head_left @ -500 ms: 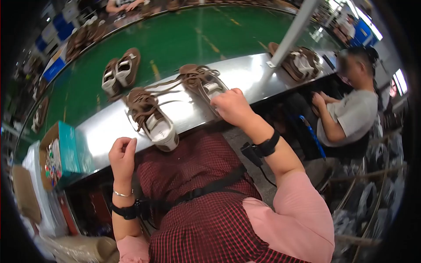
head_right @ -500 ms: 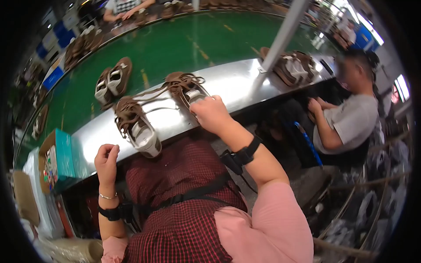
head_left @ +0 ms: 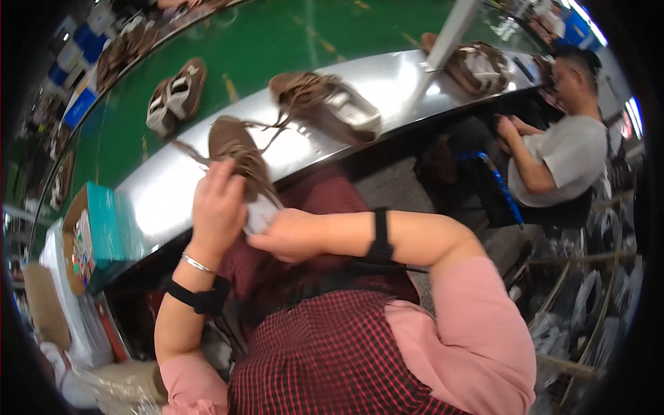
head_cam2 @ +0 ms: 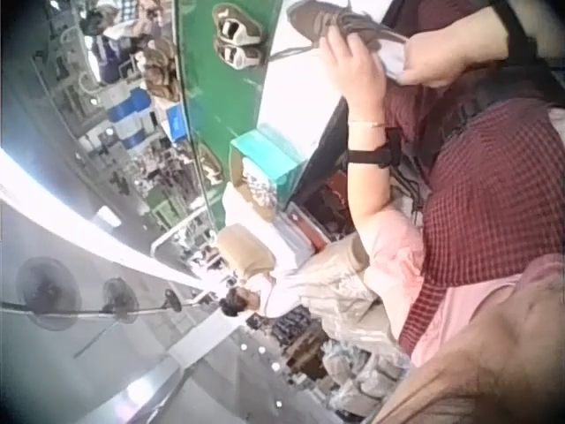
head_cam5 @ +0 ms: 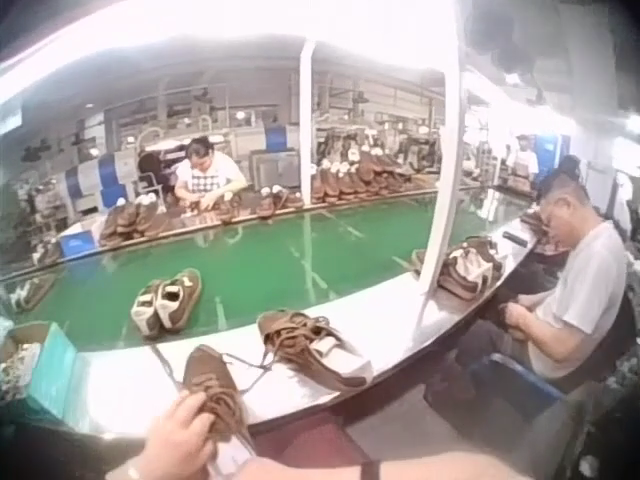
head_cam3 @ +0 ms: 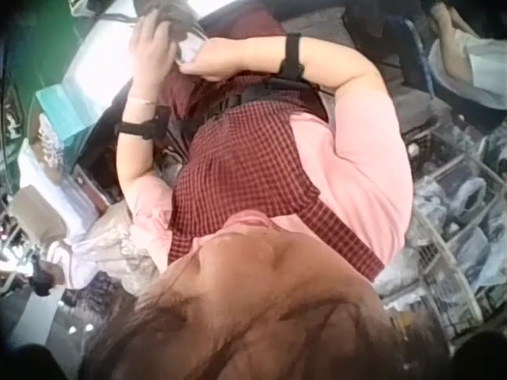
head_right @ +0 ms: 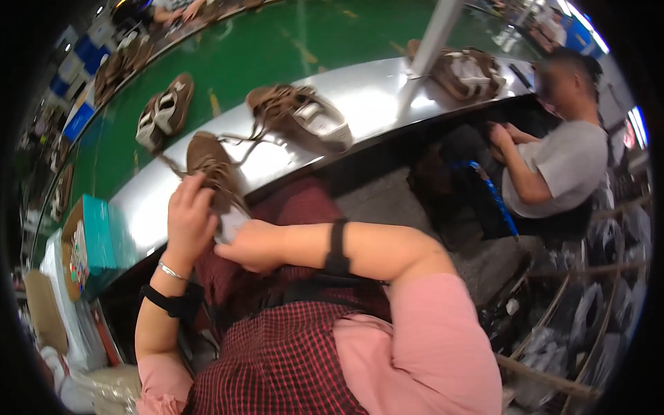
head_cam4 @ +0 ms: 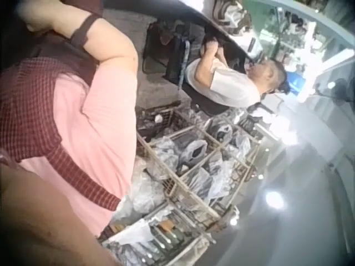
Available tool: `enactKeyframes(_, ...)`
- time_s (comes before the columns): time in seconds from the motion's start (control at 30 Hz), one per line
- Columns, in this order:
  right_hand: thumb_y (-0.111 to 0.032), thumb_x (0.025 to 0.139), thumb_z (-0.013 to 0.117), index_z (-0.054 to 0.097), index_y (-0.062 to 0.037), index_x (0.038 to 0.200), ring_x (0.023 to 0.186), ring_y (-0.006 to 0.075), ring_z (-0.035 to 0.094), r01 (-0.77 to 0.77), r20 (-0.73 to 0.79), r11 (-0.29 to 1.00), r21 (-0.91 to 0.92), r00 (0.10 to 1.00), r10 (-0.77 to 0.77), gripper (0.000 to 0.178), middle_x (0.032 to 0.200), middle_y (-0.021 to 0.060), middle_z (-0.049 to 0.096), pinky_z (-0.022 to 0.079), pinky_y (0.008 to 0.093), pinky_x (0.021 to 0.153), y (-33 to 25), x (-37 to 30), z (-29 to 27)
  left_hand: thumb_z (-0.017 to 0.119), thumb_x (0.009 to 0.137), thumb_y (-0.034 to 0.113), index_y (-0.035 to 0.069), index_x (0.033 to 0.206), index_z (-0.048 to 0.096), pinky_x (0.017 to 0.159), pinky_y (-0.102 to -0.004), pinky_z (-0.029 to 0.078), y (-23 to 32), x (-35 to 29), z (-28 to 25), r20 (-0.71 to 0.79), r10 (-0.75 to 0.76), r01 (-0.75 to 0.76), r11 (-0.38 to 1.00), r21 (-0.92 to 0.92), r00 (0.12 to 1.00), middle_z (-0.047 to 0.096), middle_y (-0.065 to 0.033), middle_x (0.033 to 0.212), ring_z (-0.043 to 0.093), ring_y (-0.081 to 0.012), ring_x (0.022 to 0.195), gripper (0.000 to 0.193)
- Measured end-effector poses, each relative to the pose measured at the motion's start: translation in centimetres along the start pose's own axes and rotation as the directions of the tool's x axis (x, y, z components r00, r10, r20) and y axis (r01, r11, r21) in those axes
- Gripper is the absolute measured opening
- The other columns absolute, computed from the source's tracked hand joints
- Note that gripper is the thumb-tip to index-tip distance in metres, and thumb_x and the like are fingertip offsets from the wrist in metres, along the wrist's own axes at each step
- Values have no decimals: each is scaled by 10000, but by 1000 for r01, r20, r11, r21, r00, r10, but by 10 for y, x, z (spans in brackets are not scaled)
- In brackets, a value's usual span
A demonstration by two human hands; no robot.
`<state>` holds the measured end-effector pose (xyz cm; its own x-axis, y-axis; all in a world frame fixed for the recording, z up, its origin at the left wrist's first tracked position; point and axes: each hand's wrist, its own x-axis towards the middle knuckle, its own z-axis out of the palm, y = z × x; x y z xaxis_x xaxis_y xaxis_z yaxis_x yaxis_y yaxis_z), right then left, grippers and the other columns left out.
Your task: The recorder is threading and tying laces on several pairs of brown shoes at a manufacturing station.
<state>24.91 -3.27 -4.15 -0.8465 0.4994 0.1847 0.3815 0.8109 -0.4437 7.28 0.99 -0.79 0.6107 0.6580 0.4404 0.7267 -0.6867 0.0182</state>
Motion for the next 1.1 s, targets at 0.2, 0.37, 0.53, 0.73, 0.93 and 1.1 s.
enactKeyframes(0.2,-61,664,611,588,-89,1066,852,357,611,-160,345,922,353,938,31,404,869,183,629,479,436,744,8,-52,46,549,728,200,74,881,601,875,-460,360,69,-70,46,-100,188,-181,981,75,977,545,-121,1123,504,-284,1098,205)
enactKeyframes(0.37,-6,675,568,592,-7,1023,887,375,604,-239,485,906,350,874,43,349,921,208,627,479,418,756,1,-34,38,633,659,95,81,832,619,873,-408,395,60,-69,22,-72,75,-81,993,-86,995,564,-91,1093,519,-259,1077,174)
enactKeyframes(0.53,-52,718,627,579,-15,1039,867,345,611,-89,21,664,742,994,109,326,914,162,635,493,392,777,-10,-37,-9,695,648,37,62,869,616,863,-398,454,41,-77,-21,-224,-62,-5,957,-290,973,596,-108,1052,569,-282,996,236)
enactKeyframes(0.73,-110,724,664,574,-60,964,1093,378,493,-149,-380,986,76,910,167,262,1249,196,485,421,435,921,10,-16,0,703,703,89,24,971,563,976,-408,371,42,-77,9,-33,-444,389,816,-427,895,495,-203,1191,471,-368,1134,309)
enactKeyframes(0.93,-83,720,672,594,-44,830,927,357,561,-50,-243,985,167,966,91,140,1100,184,569,461,414,843,16,-65,-5,638,758,91,34,808,597,654,-371,497,29,-109,-25,525,-222,504,712,-489,822,609,-132,870,606,-299,725,86)
enactKeyframes(1.1,-57,764,656,612,-22,858,819,213,605,-66,-495,854,516,791,360,110,887,98,629,480,316,754,22,-38,-18,658,765,37,14,785,602,643,-286,467,15,-63,-42,88,-541,476,638,-606,837,587,-72,750,567,-191,688,65)
